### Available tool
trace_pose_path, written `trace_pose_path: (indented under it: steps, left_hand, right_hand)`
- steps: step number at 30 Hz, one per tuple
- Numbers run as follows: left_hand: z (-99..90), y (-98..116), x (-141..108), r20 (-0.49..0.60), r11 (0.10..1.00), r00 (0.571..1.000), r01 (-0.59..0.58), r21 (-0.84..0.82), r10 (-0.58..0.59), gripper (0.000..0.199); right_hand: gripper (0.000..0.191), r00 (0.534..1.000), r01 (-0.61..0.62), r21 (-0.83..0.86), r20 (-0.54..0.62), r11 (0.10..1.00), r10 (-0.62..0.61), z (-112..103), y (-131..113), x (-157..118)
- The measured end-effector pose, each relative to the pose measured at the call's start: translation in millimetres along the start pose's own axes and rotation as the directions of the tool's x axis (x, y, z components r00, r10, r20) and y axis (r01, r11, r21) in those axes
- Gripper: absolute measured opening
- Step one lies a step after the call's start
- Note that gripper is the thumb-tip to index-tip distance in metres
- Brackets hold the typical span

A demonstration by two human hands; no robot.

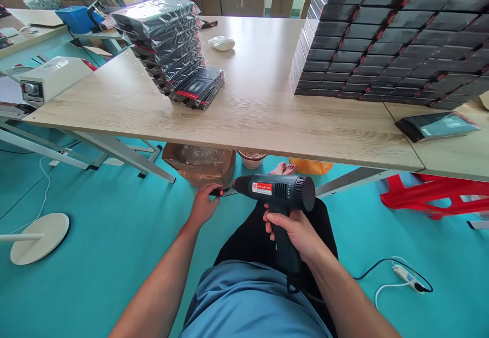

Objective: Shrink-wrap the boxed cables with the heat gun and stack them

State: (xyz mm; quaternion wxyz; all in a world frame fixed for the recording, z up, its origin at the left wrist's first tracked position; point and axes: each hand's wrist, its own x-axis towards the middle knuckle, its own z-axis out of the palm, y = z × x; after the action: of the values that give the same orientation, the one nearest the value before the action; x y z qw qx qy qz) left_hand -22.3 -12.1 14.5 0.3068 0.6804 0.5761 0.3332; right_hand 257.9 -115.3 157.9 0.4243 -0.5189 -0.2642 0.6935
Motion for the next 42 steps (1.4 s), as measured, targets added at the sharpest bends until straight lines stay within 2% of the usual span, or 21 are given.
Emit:
trace_pose_path:
  steps: [5,9,13,15,18,19,21,23,27,31,35,39,40,42]
  left_hand:
    - [-2.6,1,3,-0.019,1.0,1.0,-0.015,0.0,0.015,0.033]
    - [-0.4,3,4,-0.009,1.0,1.0,-0.009,-0.002,0.009,0.04]
    - [3.1,2,6,-0.005,0.997,0.999,0.042,-0.069,-0.042,0.037]
    - [3.7,2,6,-0.017,0.99,0.995,0.094,-0.102,-0.096,0.036]
    - [2.3,1,6,-0.011,0.979,0.988,0.149,-0.138,-0.152,0.037]
    - [1.6,0,5,-0.007,0.975,0.987,0.16,-0.152,-0.163,0.037]
    - [1.0,-2,5,-0.012,0.968,0.983,0.178,-0.179,-0.183,0.038]
    - [1.4,-4,4,-0.02,0.961,0.98,0.189,-0.203,-0.197,0.038]
    - [2.0,-4,2,0.001,0.965,0.985,0.168,-0.203,-0.171,0.038]
    - [0.5,-3,-1,-0.015,0.97,0.982,0.181,-0.164,-0.186,0.038]
    - [0.1,-1,-3,0.0,0.981,0.989,0.149,-0.122,-0.151,0.037]
    - [1.3,1,-2,0.015,0.985,0.995,0.101,-0.14,-0.1,0.035]
    - [1.2,1,-2,0.009,0.983,0.994,0.11,-0.146,-0.109,0.036]
    - [-0.3,-1,-3,0.008,0.978,0.989,0.144,-0.148,-0.145,0.039]
  right_hand:
    - [0.031,0.993,-0.026,-0.03,0.118,0.999,0.03,3,2,0]
    - [0.032,1.0,0.0,-0.049,-0.028,0.999,-0.001,0,3,2]
    - [0.032,0.994,-0.016,-0.017,0.104,1.0,0.018,-3,-1,0]
    - [0.032,0.999,0.003,-0.005,0.041,1.0,-0.003,-8,-1,1]
    - [0.032,0.988,-0.011,-0.043,-0.154,0.999,0.004,-19,2,4]
    - [0.032,0.987,-0.022,-0.051,-0.161,0.998,0.013,-22,3,4]
    - [0.033,0.996,-0.022,-0.035,-0.091,0.999,0.018,-24,6,3]
    - [0.035,0.999,-0.005,-0.005,-0.033,1.0,0.005,-22,8,0]
    - [0.034,0.997,0.002,-0.034,-0.079,0.999,-0.004,-15,8,-2]
    - [0.035,1.0,0.009,-0.039,0.029,0.999,-0.008,-13,7,-1]
    - [0.03,0.998,0.002,-0.059,-0.059,0.998,-0.006,-3,6,-1]
    - [0.029,0.993,-0.024,-0.037,0.116,0.999,0.029,16,7,-1]
    - [0.029,0.993,-0.013,-0.035,0.12,0.999,0.017,18,7,0]
    - [0.028,1.0,0.007,-0.046,0.024,0.999,-0.006,18,6,4]
